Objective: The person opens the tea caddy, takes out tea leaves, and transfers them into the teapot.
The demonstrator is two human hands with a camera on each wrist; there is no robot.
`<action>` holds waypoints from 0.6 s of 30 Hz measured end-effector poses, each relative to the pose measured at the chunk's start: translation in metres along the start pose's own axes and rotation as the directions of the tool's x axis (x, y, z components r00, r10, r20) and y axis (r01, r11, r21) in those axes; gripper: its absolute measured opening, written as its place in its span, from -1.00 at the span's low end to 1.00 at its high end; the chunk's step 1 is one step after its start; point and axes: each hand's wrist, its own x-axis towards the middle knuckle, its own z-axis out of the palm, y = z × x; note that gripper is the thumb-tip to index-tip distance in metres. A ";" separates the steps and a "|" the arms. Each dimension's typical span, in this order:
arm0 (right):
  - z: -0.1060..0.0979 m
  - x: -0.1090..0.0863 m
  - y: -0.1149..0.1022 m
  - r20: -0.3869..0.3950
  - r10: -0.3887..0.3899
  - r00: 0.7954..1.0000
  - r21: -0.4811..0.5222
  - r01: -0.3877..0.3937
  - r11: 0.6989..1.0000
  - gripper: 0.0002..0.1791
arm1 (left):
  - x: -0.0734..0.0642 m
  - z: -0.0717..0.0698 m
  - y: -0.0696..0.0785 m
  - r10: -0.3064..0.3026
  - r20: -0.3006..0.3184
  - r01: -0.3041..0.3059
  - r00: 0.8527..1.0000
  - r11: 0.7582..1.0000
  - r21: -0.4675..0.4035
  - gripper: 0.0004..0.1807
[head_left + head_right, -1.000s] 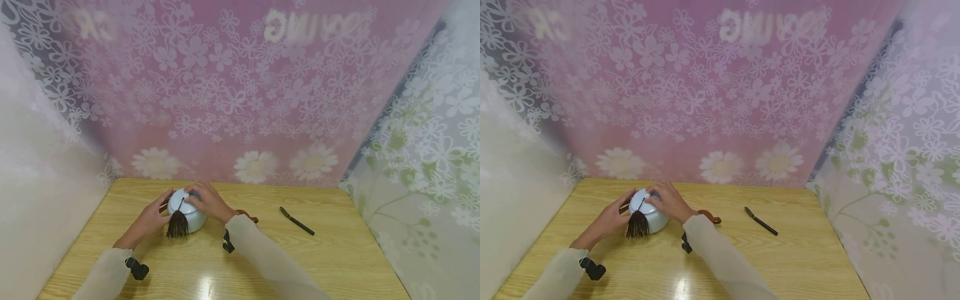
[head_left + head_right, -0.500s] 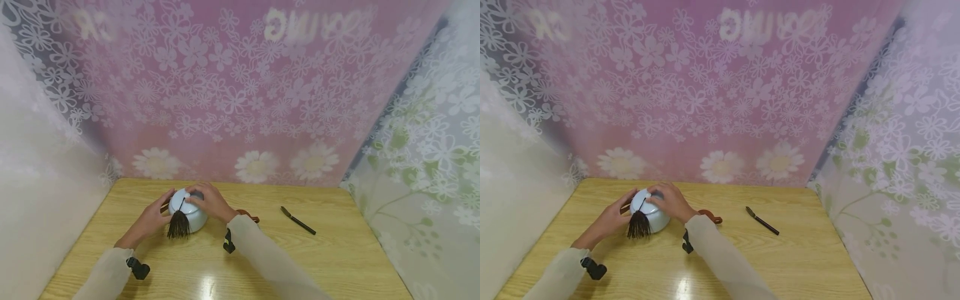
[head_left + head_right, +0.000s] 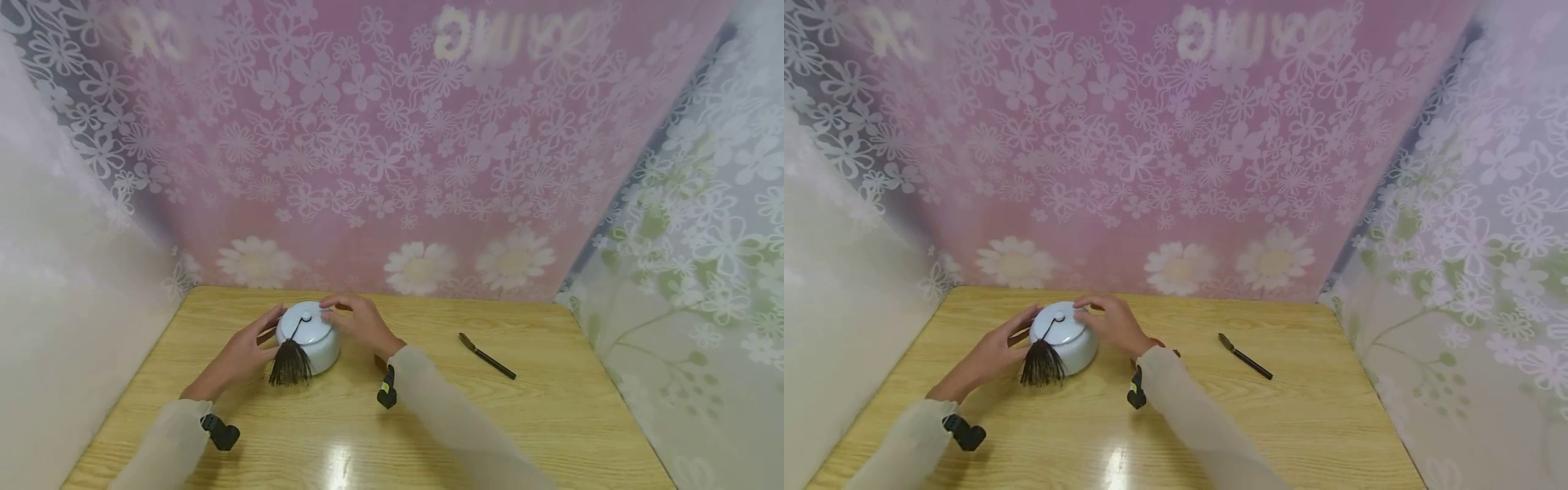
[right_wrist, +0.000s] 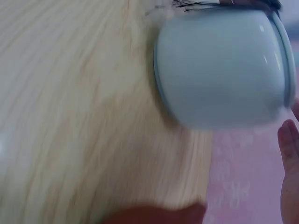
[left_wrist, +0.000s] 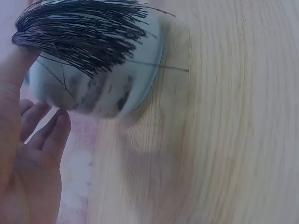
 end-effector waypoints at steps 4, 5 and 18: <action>-0.028 -0.012 0.012 -0.060 0.038 0.997 0.028 -0.036 0.999 -0.71 | -0.002 -0.007 -0.001 0.012 -0.012 -0.012 1.000 1.000 0.027 0.00; -0.036 -0.015 0.015 -0.071 0.048 0.996 0.029 -0.046 0.998 -0.70 | -0.002 -0.009 -0.001 0.014 -0.014 -0.014 1.000 0.999 0.035 0.00; -0.132 -0.072 0.056 -0.182 0.180 0.967 0.005 -0.182 0.983 -0.62 | -0.013 -0.033 0.000 -0.001 -0.033 0.005 0.999 0.993 0.119 -0.04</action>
